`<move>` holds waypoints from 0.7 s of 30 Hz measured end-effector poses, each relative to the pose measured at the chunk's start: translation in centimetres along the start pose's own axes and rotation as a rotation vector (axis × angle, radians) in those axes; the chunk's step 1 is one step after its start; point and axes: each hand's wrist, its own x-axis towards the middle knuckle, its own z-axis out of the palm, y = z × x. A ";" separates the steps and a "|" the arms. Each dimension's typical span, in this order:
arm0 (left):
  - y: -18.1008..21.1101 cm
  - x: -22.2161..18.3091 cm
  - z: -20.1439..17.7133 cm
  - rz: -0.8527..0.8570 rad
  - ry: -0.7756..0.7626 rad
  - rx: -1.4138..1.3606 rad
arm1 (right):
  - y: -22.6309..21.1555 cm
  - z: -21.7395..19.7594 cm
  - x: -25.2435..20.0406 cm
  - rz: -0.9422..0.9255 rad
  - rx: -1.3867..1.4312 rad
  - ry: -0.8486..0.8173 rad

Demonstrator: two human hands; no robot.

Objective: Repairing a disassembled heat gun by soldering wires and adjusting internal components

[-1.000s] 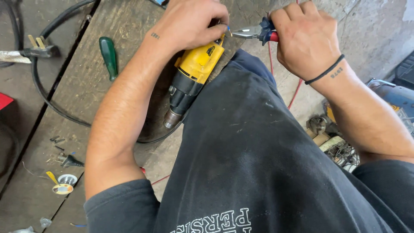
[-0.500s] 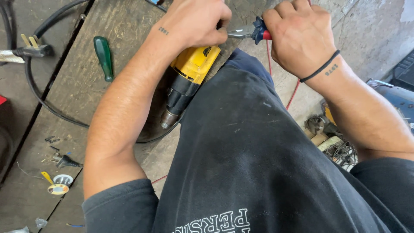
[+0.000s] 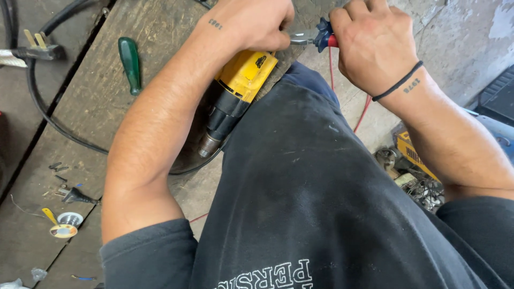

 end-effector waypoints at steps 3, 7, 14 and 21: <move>0.2 0.1 -0.2 -0.007 -0.042 -0.019 | 0.0 0.2 0.0 -0.006 -0.017 0.021; -1.0 2.2 1.4 0.021 -0.058 0.022 | 0.1 0.4 0.1 -0.033 -0.052 0.047; 0.4 -3.2 0.0 -0.052 0.054 -0.123 | 1.2 3.0 1.7 -0.005 0.669 -0.573; 4.2 -7.1 7.8 -0.157 0.816 0.083 | -2.3 6.3 -0.6 0.228 1.259 -0.668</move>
